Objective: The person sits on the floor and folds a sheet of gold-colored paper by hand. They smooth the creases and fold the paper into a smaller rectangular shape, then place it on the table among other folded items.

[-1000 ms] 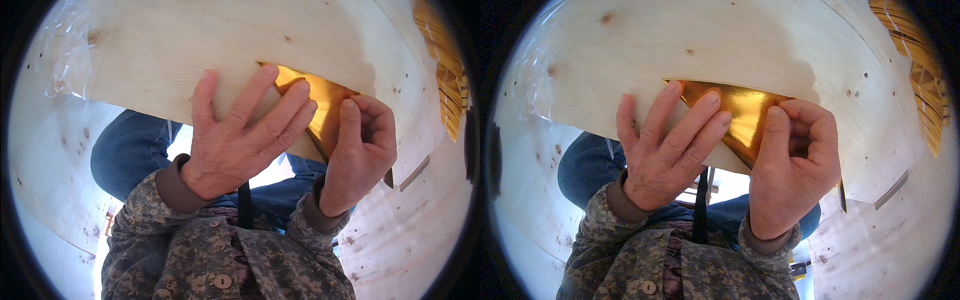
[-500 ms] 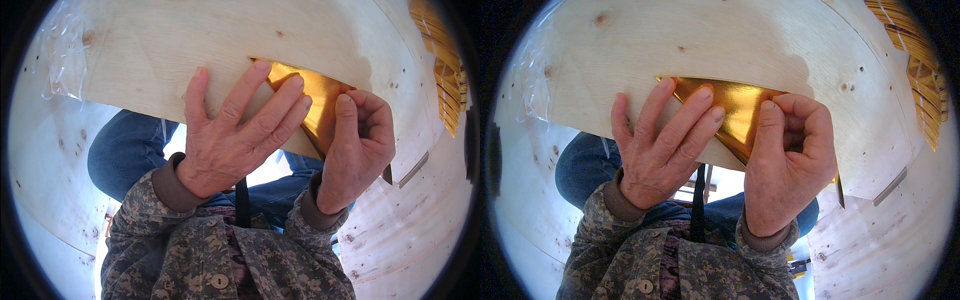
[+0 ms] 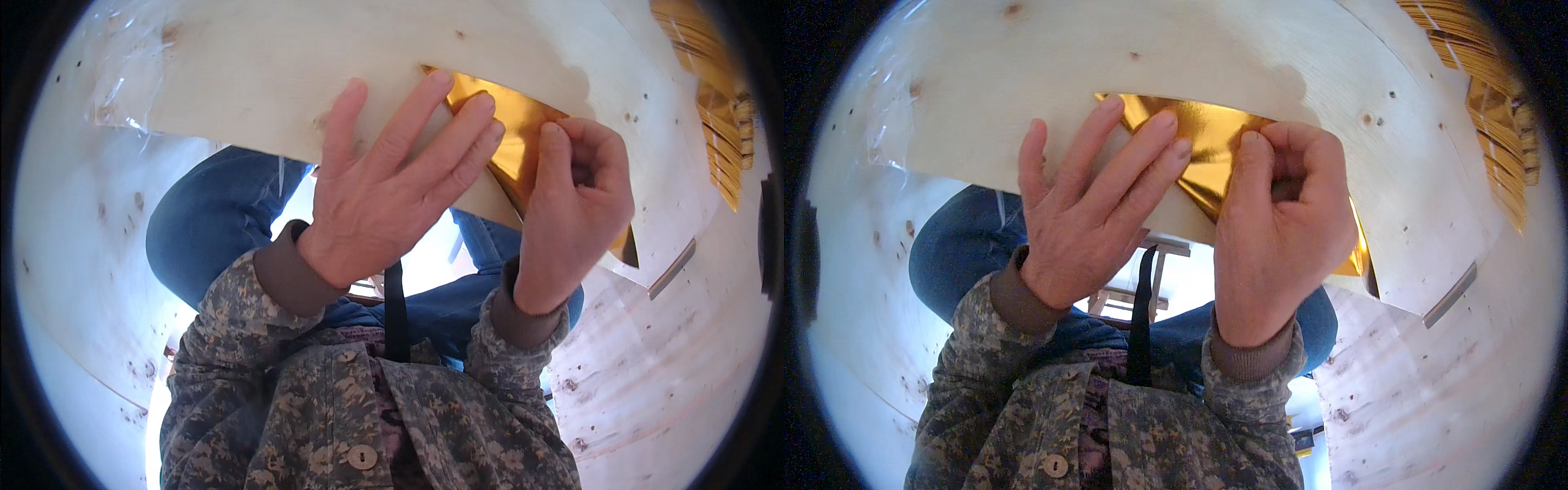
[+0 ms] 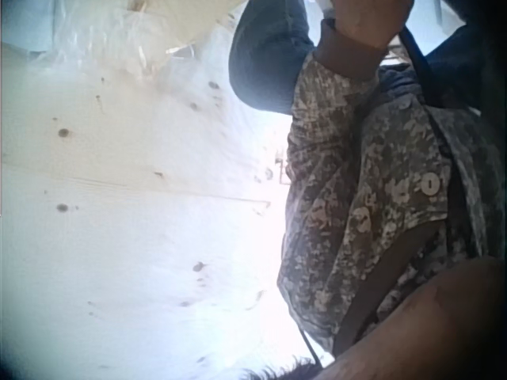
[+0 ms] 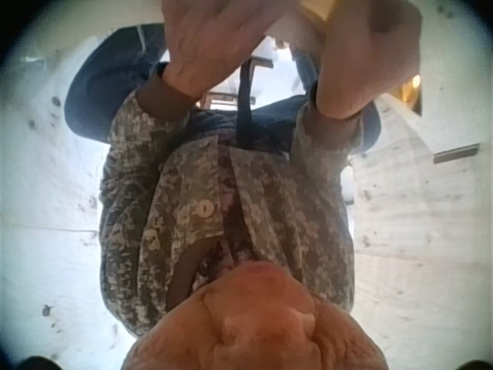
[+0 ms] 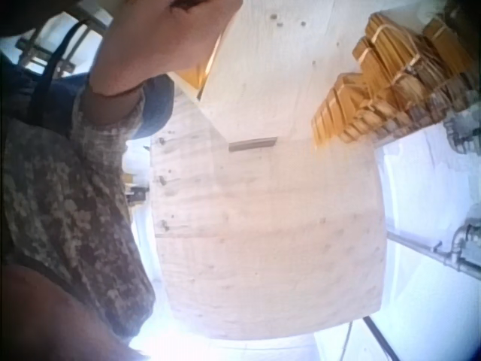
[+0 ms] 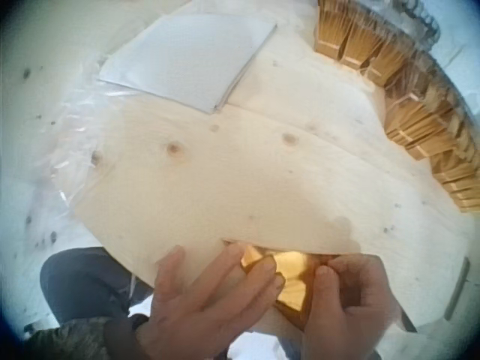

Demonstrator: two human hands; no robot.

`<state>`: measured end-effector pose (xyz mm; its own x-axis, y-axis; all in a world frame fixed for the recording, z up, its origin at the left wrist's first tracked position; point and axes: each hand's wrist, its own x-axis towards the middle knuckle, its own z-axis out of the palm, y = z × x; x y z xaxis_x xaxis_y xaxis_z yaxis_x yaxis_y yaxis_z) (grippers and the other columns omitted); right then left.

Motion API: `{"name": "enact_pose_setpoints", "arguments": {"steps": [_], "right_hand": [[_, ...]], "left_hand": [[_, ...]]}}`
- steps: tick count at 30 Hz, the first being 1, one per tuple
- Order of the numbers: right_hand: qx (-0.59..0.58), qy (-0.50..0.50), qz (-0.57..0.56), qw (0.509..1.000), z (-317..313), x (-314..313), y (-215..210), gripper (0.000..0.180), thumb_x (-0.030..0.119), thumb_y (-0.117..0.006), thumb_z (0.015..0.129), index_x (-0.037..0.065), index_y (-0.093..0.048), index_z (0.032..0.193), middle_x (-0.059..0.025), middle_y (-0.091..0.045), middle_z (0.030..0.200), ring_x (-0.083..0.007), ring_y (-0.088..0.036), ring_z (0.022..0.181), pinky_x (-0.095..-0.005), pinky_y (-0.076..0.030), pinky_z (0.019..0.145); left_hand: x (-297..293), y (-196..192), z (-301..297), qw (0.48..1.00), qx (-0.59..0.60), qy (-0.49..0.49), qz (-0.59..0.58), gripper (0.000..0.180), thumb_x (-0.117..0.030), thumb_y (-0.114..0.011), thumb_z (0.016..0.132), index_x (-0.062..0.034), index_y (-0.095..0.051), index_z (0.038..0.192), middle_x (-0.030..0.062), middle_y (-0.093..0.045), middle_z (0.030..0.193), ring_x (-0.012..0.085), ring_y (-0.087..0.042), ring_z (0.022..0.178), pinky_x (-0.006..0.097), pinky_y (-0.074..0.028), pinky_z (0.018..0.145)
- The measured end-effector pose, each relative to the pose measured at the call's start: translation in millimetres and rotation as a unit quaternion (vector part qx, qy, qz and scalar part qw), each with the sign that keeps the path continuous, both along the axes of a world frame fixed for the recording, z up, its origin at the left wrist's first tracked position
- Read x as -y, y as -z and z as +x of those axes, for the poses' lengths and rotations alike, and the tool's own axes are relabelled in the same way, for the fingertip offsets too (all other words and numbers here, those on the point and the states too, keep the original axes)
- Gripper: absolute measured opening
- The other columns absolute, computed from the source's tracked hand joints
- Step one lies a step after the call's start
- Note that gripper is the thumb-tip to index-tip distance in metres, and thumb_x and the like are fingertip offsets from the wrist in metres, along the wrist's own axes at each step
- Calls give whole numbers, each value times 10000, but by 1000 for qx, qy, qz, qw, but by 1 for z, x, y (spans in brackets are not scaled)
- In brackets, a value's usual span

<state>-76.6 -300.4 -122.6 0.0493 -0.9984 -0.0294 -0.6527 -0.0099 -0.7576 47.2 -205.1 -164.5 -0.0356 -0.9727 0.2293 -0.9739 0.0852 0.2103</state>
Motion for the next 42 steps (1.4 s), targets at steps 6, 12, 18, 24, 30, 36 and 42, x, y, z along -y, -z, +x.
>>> {"name": "enact_pose_setpoints", "arguments": {"steps": [6, 12, 18, 24, 30, 36, 42], "right_hand": [[-60, 11, 2, 998, -4, 3, 3, 131, 144, -706, 865, 19, -682, 899, -92, -713, 755, -187, -691, 667, -307, -535, 635], [-98, -16, -34, 994, -8, 5, 5, 147, 188, -694, 855, 55, -694, 916, -92, -724, 779, -258, -699, 694, -365, -532, 662], [-142, -51, -77, 986, -7, 3, -2, 191, 243, -681, 863, 64, -707, 921, -105, -732, 809, -302, -708, 756, -418, -542, 704], [-296, -51, -243, 923, -6, -38, -23, 220, 253, -660, 875, 41, -710, 900, -155, -691, 980, -338, -656, 961, -452, -527, 782], [-146, -157, -298, 930, 19, -103, -5, 464, 270, -555, 955, -70, -548, 1271, -269, -560, 1292, -437, -493, 1251, -517, -366, 1071], [-88, -176, -215, 957, 41, -100, 16, 737, 497, -348, 1041, -120, -344, 1444, -331, -347, 1510, -485, -298, 1421, -541, -172, 1193], [-104, -164, -215, 957, 45, -90, 29, 777, 531, -353, 1035, -126, -332, 1449, -336, -344, 1506, -488, -281, 1429, -540, -161, 1196]], "left_hand": [[0, -3, 3, 999, -10, 34, 29, 556, -93, -621, 884, -180, -538, 1426, 6, -476, 1516, 175, -414, 1418, 550, -204, 1173], [-2, -2, 10, 997, 49, 56, -1, 591, -132, -630, 896, -175, -475, 1464, 32, -442, 1520, 200, -385, 1421, 587, -252, 1145], [-1, -1, 14, 993, 88, 75, -27, 772, -318, -764, 790, -218, -446, 1486, 65, -421, 1531, 230, -349, 1437, 619, -248, 1133], [-5, -14, 16, 990, 74, 114, 32, 794, -381, -762, 786, -225, -436, 1494, 122, -365, 1565, 285, -294, 1465, 631, -231, 1134], [-1, -5, 24, 984, 114, 131, 27, 652, -385, -609, 896, -197, -427, 1493, 142, -328, 1585, 311, -247, 1489, 630, -198, 1146], [3, 21, 19, 935, 344, 72, 41, 573, -372, -449, 988, -171, -377, 1520, 63, -258, 1638, 275, -161, 1525, 607, -71, 1195], [2, 23, 22, 981, 156, 108, 38, 616, -398, -441, 982, -176, -335, 1547, 33, -234, 1652, 251, -128, 1532, 586, -9, 1199]]}}
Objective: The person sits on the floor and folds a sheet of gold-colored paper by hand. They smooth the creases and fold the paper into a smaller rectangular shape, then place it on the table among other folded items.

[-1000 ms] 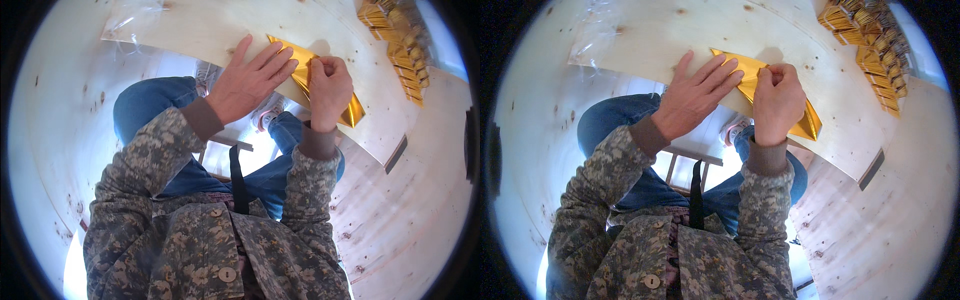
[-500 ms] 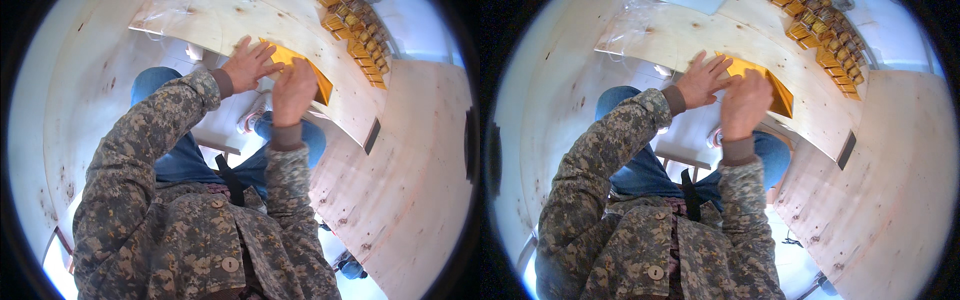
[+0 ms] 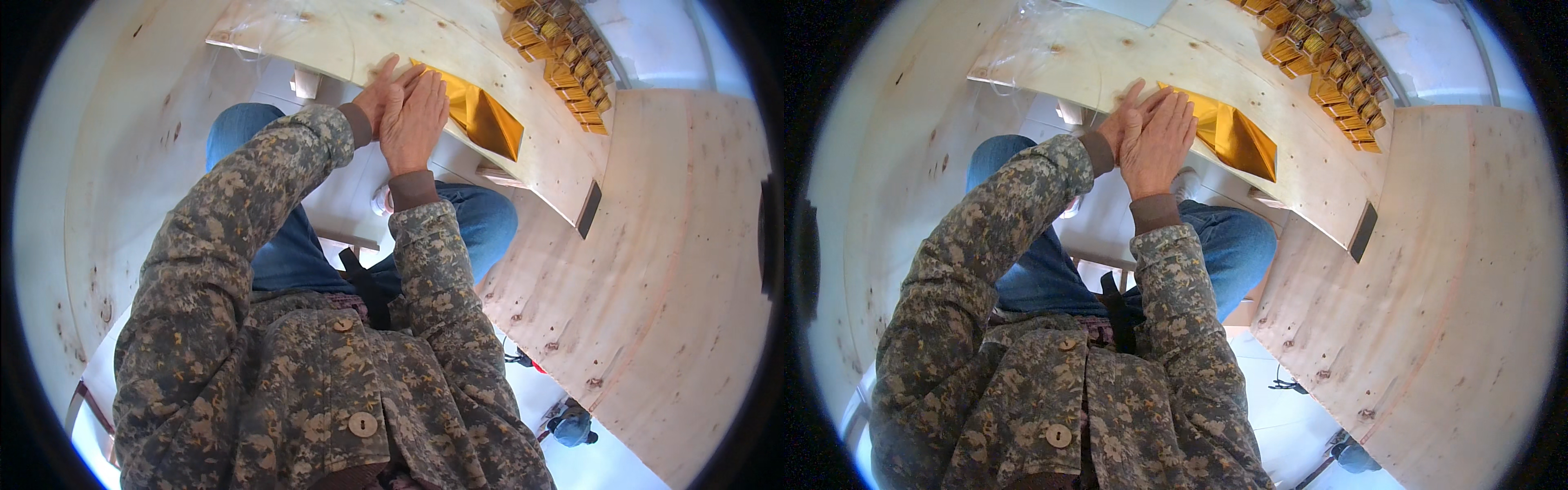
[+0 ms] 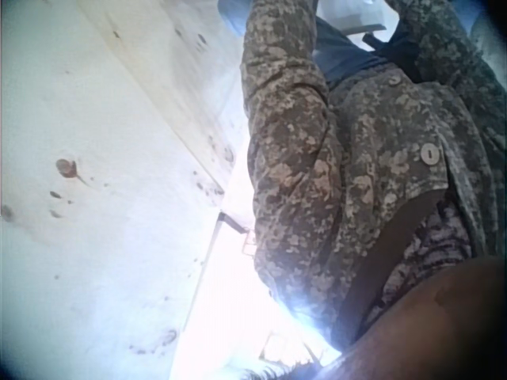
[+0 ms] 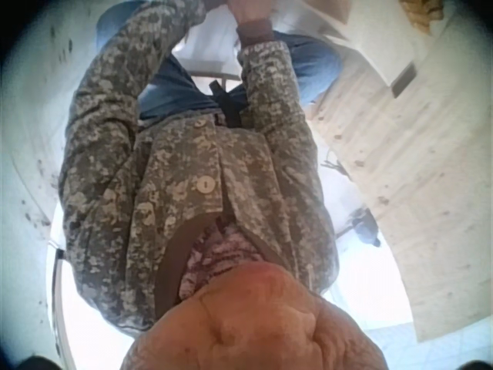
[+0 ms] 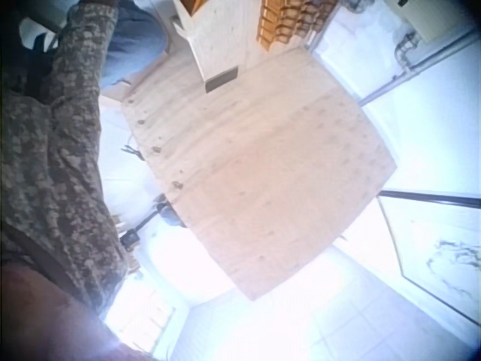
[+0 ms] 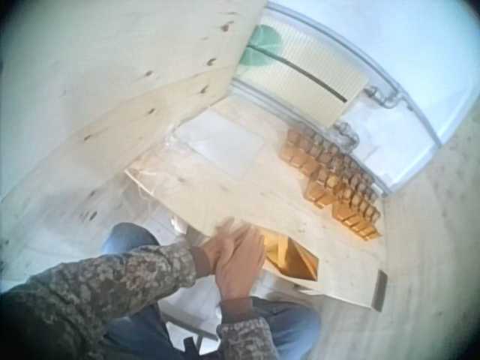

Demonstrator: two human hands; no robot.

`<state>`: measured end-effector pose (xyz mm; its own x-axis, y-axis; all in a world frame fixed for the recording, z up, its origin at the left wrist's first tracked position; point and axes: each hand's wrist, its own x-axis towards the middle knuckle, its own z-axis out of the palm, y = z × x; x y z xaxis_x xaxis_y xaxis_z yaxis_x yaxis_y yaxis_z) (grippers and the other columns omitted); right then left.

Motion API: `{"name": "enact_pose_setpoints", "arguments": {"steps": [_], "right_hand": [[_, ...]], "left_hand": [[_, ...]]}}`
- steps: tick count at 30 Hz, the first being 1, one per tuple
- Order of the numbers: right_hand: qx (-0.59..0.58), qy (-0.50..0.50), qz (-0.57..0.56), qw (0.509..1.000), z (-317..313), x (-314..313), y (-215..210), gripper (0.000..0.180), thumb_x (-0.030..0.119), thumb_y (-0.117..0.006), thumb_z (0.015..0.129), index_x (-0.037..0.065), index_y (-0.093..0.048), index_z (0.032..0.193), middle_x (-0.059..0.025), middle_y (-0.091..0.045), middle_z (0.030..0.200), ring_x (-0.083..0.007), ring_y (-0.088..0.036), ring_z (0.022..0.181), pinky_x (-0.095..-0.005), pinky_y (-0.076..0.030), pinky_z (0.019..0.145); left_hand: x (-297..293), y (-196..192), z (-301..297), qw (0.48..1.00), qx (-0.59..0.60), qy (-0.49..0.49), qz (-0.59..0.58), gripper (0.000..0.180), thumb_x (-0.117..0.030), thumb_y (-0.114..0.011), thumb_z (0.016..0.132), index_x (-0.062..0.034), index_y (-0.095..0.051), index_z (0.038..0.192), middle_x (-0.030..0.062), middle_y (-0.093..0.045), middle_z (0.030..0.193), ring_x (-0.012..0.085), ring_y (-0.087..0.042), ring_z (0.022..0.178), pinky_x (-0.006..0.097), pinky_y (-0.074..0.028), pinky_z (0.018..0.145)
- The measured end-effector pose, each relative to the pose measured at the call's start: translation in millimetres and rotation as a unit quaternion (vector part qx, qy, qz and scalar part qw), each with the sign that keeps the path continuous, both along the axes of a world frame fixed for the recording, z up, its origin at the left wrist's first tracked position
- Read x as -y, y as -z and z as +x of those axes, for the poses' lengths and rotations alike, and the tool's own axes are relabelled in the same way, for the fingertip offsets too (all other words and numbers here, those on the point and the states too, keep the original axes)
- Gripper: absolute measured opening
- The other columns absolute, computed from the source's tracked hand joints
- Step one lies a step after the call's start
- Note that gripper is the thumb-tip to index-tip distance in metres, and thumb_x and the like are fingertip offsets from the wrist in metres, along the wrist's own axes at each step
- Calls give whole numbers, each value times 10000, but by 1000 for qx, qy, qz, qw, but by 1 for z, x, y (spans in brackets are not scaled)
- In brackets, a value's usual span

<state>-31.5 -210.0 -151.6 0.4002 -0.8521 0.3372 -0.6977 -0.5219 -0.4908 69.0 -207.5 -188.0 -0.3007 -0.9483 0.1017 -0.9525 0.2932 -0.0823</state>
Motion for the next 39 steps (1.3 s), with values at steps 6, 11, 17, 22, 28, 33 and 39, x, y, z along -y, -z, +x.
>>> {"name": "enact_pose_setpoints", "arguments": {"steps": [6, 11, 17, 22, 28, 33, 39], "right_hand": [[18, 22, -3, 1000, 1, -5, 9, 841, 578, -364, 1018, -134, -300, 1461, -368, -277, 1524, -495, -237, 1445, -554, -142, 1195], [-27, 73, 2, 997, -5, -18, 9, 864, 587, -360, 1015, -143, -276, 1471, -367, -257, 1538, -494, -215, 1457, -557, -122, 1198], [-99, 95, 8, 991, -12, -24, 10, 878, 591, -356, 1010, -135, -247, 1492, -340, -248, 1560, -459, -218, 1473, -558, -117, 1198], [-135, 97, 11, 986, -24, -31, 8, 892, 582, -390, 997, -118, -201, 1516, -310, -280, 1563, -412, -233, 1483, -557, -99, 1200], [-142, 94, 13, 985, -31, -33, 7, 858, 560, -420, 996, -87, -227, 1526, -278, -321, 1559, -389, -246, 1484, -554, -93, 1203], [-134, 73, 2, 988, -36, -27, 7, 806, 545, -424, 1002, -58, -284, 1519, -246, -354, 1553, -380, -256, 1481, -557, -95, 1202], [-138, 25, -10, 990, -40, -13, 0, 777, 540, -399, 1014, -53, -310, 1508, -252, -374, 1536, -396, -272, 1470, -555, -127, 1196]], "left_hand": [[3, -2, 0, 1000, -3, -3, 10, 634, -392, -471, 967, -195, -332, 1553, 30, -237, 1652, 241, -135, 1533, 594, -54, 1189], [0, -9, -2, 1000, 18, -10, -22, 637, -421, -497, 948, -231, -359, 1540, 51, -244, 1648, 238, -202, 1516, 616, -160, 1151], [-3, -19, -2, 999, 21, 2, -34, 634, -413, -562, 911, -292, -404, 1513, 85, -304, 1609, 264, -275, 1483, 620, -242, 1108], [-4, -19, -2, 997, 12, -1, -70, 639, -384, -579, 898, -332, -402, 1510, 89, -349, 1578, 279, -312, 1459, 624, -257, 1098], [-4, -18, -1, 996, -29, 6, -86, 618, -332, -564, 910, -315, -408, 1508, 103, -366, 1564, 282, -341, 1442, 629, -255, 1104], [-4, -17, -2, 995, -34, -3, -97, 612, -320, -561, 919, -290, -404, 1510, 117, -407, 1528, 292, -370, 1415, 627, -266, 1093], [-11, -20, -15, 987, -63, -111, -97, 589, -332, -565, 917, -241, -442, 1485, 152, -423, 1507, 334, -365, 1401, 643, -260, 1083]]}}
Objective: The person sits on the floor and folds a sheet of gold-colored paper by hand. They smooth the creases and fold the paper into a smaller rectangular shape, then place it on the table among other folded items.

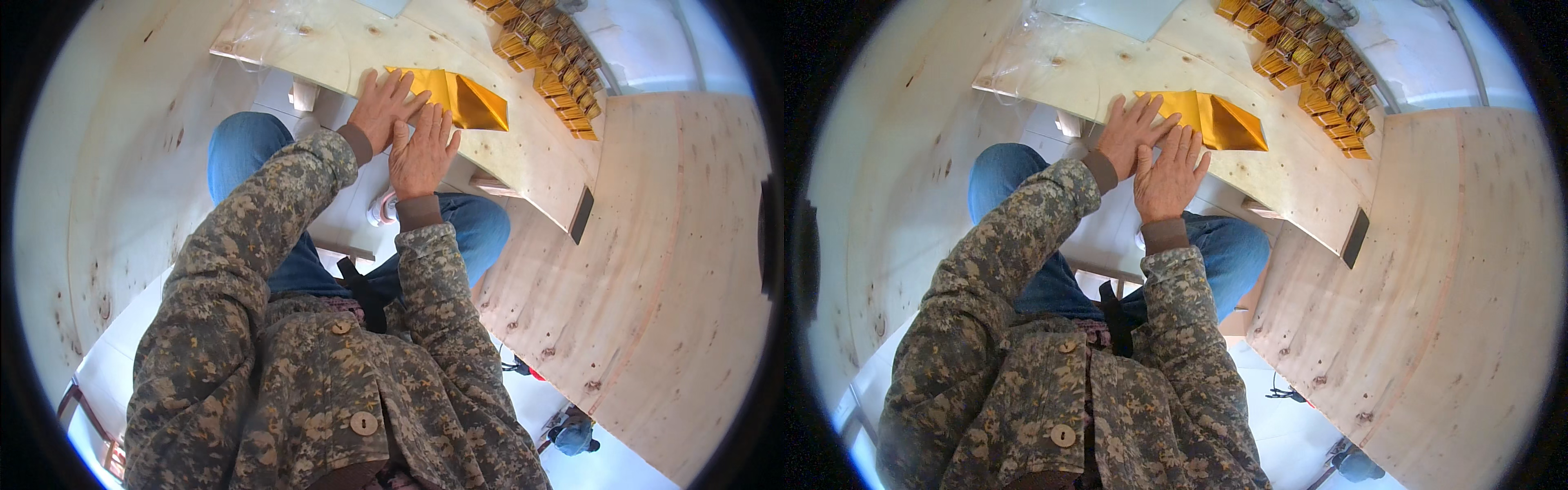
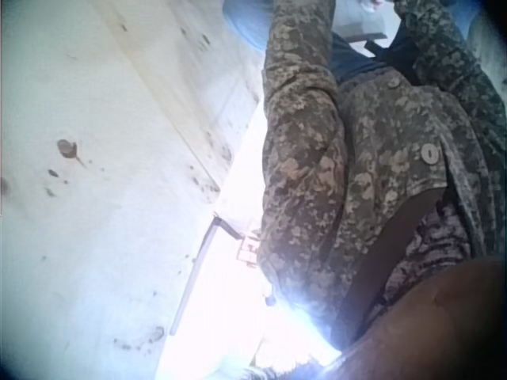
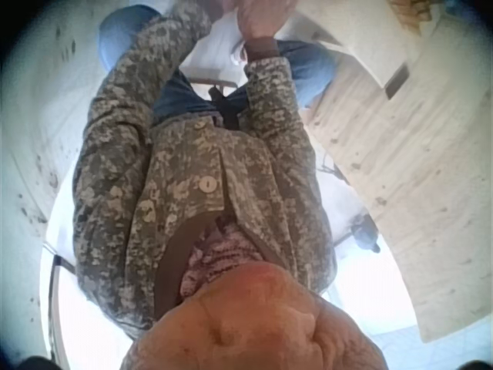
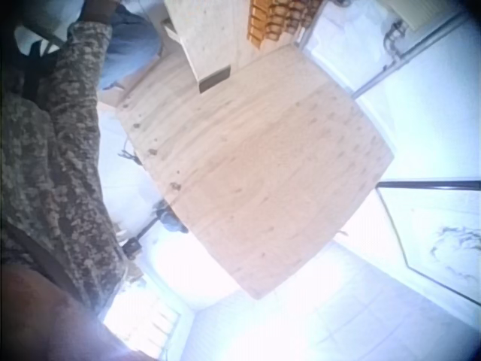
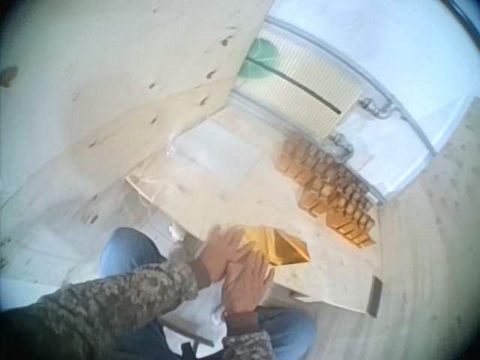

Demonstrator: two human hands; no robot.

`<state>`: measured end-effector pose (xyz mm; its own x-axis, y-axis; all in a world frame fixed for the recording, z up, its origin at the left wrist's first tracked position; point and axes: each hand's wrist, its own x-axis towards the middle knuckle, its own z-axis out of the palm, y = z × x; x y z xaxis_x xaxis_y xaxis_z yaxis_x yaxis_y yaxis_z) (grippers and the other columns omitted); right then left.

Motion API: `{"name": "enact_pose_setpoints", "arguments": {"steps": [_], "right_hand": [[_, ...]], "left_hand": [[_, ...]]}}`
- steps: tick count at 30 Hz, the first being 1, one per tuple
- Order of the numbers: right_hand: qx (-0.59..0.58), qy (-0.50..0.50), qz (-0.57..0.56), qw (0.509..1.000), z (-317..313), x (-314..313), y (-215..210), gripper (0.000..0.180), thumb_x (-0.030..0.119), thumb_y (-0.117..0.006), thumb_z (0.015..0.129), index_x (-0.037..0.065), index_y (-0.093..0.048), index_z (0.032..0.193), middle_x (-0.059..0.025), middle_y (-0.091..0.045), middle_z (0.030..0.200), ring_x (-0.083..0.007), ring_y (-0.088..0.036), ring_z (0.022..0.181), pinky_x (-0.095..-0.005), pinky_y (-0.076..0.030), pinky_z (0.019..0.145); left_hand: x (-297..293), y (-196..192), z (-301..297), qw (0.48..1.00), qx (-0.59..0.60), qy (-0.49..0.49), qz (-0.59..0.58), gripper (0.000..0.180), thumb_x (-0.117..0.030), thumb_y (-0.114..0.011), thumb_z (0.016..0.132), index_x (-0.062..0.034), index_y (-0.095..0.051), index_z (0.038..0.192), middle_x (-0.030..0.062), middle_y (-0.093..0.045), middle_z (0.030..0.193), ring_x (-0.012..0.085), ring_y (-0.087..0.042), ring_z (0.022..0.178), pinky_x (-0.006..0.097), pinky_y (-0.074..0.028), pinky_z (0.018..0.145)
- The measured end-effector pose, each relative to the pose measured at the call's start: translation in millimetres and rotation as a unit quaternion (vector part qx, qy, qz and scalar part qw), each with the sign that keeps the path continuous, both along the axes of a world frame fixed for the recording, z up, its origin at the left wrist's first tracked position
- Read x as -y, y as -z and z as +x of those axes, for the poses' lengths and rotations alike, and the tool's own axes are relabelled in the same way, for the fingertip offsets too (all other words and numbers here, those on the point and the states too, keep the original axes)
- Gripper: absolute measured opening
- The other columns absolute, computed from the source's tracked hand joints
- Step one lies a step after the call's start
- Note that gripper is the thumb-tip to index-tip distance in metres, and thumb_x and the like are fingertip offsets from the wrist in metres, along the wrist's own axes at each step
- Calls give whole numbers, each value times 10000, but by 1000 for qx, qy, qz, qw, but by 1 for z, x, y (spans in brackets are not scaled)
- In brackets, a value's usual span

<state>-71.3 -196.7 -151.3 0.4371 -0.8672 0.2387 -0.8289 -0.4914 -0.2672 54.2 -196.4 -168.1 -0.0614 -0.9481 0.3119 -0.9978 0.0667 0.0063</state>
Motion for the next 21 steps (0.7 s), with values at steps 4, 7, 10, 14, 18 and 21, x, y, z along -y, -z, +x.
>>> {"name": "enact_pose_setpoints", "arguments": {"steps": [4, 7, 10, 14, 18, 21], "right_hand": [[148, -55, 8, 987, 13, 3, -2, 763, 532, -373, 1022, -58, -307, 1502, -276, -365, 1527, -424, -283, 1457, -553, -146, 1190], [217, -61, 33, 974, 30, 8, 2, 743, 519, -366, 1032, -70, -323, 1483, -287, -357, 1527, -414, -293, 1449, -526, -151, 1192], [233, -60, 48, 970, 37, 12, 8, 749, 518, -353, 1038, -84, -313, 1483, -287, -334, 1540, -397, -270, 1463, -515, -141, 1195], [200, 14, 56, 978, 37, 7, 18, 827, 570, -345, 1017, -97, -265, 1501, -302, -289, 1557, -411, -213, 1486, -544, -111, 1199], [103, 33, 21, 994, 27, 2, 19, 858, 585, -385, 1004, -101, -260, 1504, -293, -285, 1565, -396, -219, 1490, -545, -98, 1203], [54, 81, 14, 995, 22, -4, 17, 860, 575, -420, 996, -104, -263, 1501, -292, -286, 1566, -385, -230, 1489, -547, -116, 1201]], "left_hand": [[1, 2, 0, 1000, 14, -4, 21, 583, -367, -545, 922, -207, -448, 1474, 155, -410, 1519, 344, -347, 1415, 661, -223, 1102], [4, 8, 8, 999, 46, 11, 12, 577, -377, -537, 925, -185, -455, 1463, 150, -405, 1524, 344, -337, 1425, 674, -200, 1113], [5, 11, 13, 999, 52, 16, 7, 562, -362, -534, 929, -182, -466, 1457, 145, -409, 1524, 338, -334, 1433, 682, -185, 1118], [4, 9, 13, 999, 9, 26, 25, 552, -346, -524, 944, -219, -453, 1476, 143, -414, 1523, 328, -344, 1429, 689, -177, 1110], [1, 6, 12, 999, 44, 22, 8, 553, -342, -534, 939, -261, -453, 1480, 144, -426, 1516, 319, -361, 1418, 689, -205, 1079], [0, 3, 12, 999, 6, 30, -12, 552, -332, -552, 929, -265, -468, 1471, 150, -442, 1501, 321, -381, 1405, 681, -228, 1060]]}}
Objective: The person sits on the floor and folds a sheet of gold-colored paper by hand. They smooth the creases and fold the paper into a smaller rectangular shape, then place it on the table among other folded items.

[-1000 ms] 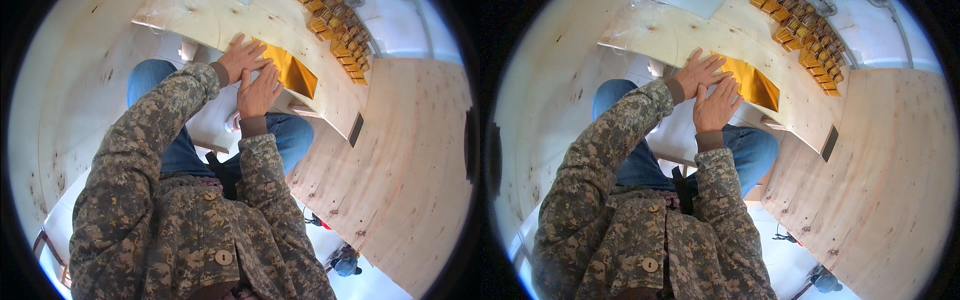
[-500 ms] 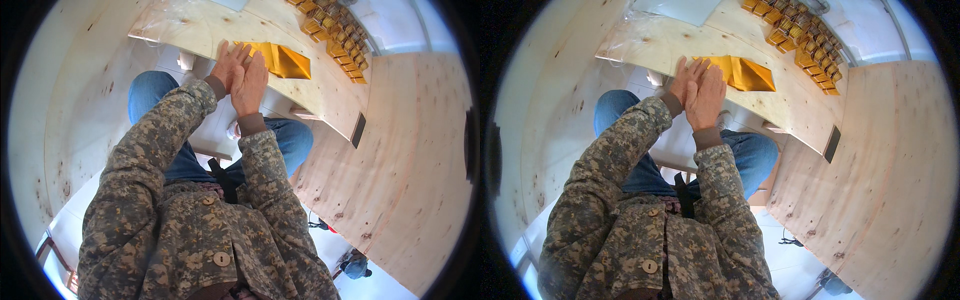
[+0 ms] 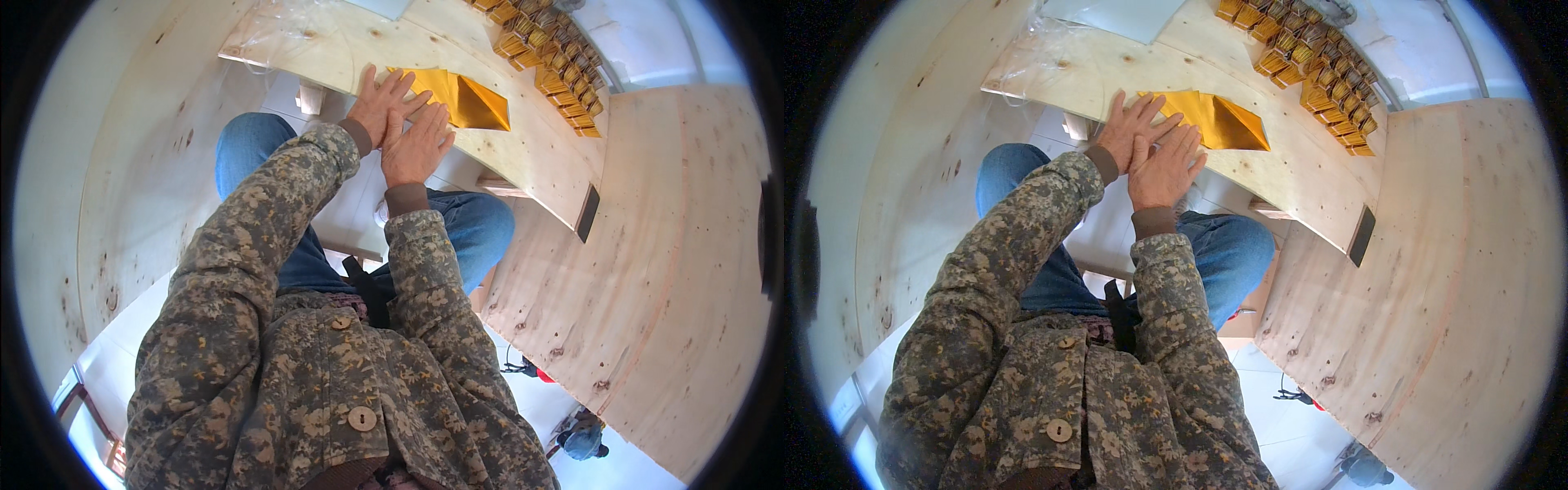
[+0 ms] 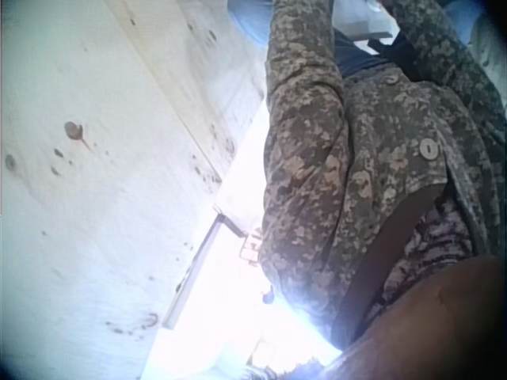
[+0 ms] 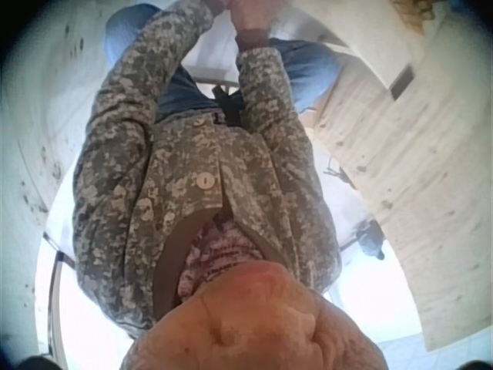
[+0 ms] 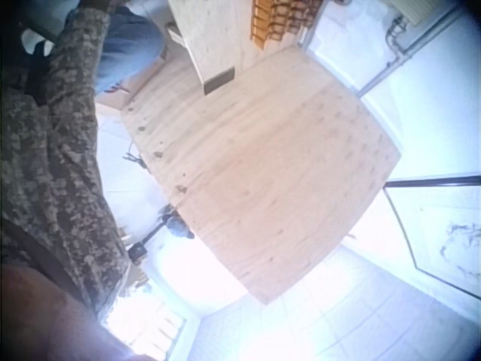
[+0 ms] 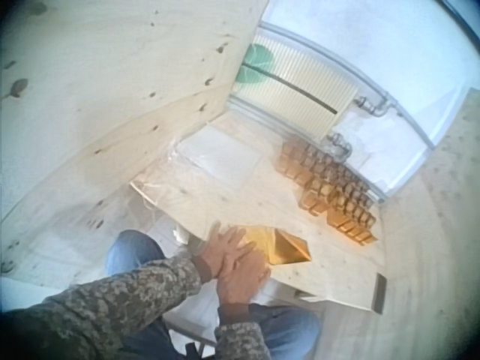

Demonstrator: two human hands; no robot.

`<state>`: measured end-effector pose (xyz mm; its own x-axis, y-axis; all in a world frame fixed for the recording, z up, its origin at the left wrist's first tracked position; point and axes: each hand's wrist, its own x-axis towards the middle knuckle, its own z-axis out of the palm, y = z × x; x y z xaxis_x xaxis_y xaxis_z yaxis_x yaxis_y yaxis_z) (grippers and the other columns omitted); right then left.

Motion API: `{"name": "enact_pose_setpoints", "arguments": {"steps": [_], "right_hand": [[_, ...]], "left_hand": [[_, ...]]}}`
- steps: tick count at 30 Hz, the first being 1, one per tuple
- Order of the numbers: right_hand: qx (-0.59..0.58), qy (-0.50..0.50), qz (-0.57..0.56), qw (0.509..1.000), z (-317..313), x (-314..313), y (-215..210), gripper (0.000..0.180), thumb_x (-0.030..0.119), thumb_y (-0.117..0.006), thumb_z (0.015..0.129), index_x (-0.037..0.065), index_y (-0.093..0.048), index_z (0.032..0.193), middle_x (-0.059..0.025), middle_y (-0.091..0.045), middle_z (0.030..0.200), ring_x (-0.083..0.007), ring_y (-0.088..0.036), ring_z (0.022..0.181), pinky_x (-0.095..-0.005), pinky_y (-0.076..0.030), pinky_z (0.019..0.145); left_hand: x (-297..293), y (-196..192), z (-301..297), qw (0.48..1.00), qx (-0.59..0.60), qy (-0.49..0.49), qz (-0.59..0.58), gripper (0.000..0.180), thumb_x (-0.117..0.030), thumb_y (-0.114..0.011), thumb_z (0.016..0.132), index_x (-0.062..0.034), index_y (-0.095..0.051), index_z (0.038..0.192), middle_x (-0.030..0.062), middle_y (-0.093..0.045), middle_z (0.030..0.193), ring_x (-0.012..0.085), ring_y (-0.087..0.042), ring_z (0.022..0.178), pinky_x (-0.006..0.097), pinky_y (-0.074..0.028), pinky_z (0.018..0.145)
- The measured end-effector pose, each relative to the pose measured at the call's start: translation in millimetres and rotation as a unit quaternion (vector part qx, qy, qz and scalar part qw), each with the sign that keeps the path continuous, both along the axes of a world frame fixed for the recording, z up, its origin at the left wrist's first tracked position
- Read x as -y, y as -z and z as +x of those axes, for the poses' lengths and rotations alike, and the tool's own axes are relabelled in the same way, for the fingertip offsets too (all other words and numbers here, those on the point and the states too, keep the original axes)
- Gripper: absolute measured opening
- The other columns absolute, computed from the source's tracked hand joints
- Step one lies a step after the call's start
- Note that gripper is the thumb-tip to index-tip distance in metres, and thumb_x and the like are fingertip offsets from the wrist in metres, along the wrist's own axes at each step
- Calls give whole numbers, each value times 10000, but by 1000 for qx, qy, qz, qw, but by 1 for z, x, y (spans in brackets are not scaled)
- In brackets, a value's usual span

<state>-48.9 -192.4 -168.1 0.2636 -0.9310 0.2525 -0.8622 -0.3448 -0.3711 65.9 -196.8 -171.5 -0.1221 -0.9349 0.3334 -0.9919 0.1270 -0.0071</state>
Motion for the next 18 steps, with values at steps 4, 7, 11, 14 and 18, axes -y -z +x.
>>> {"name": "enact_pose_setpoints", "arguments": {"steps": [4, 7, 11, 14, 18], "right_hand": [[-25, 29, -21, 999, -14, -7, -2, 831, 534, -464, 987, -96, -283, 1498, -287, -299, 1563, -377, -244, 1486, -544, -148, 1199], [-14, 14, -16, 1000, -27, -6, -2, 779, 483, -485, 986, -92, -319, 1484, -275, -324, 1557, -383, -257, 1480, -543, -165, 1197], [-18, 15, -57, 998, -41, 0, -4, 682, 401, -495, 993, -68, -365, 1471, -251, -353, 1551, -384, -277, 1471, -539, -182, 1195], [-55, -51, -105, 992, -51, 10, -6, 651, 345, -521, 977, -40, -371, 1479, -232, -354, 1558, -371, -284, 1470, -535, -184, 1196], [-99, -113, -56, 987, -59, 21, -5, 661, 298, -557, 944, -16, -364, 1493, -204, -342, 1574, -347, -275, 1480, -530, -171, 1201]], "left_hand": [[-1, -3, -1, 1000, -9, 0, 5, 650, -323, -629, 880, -258, -434, 1497, 170, -425, 1494, 332, -388, 1392, 667, -233, 1073], [-2, -5, -1, 1000, -28, 5, 4, 686, -286, -689, 838, -260, -452, 1481, 163, -454, 1470, 327, -402, 1383, 670, -247, 1066], [-2, -7, -1, 999, -41, 9, -15, 685, -236, -702, 809, -256, -482, 1457, 148, -491, 1440, 319, -424, 1366, 673, -261, 1057], [-1, -6, -2, 999, -43, 7, -16, 675, -211, -697, 802, -251, -497, 1446, 147, -495, 1434, 319, -430, 1360, 671, -261, 1063], [-1, -3, -2, 999, -37, 4, -31, 655, -191, -678, 803, -250, -512, 1434, 150, -499, 1428, 317, -439, 1350, 671, -261, 1064]]}}
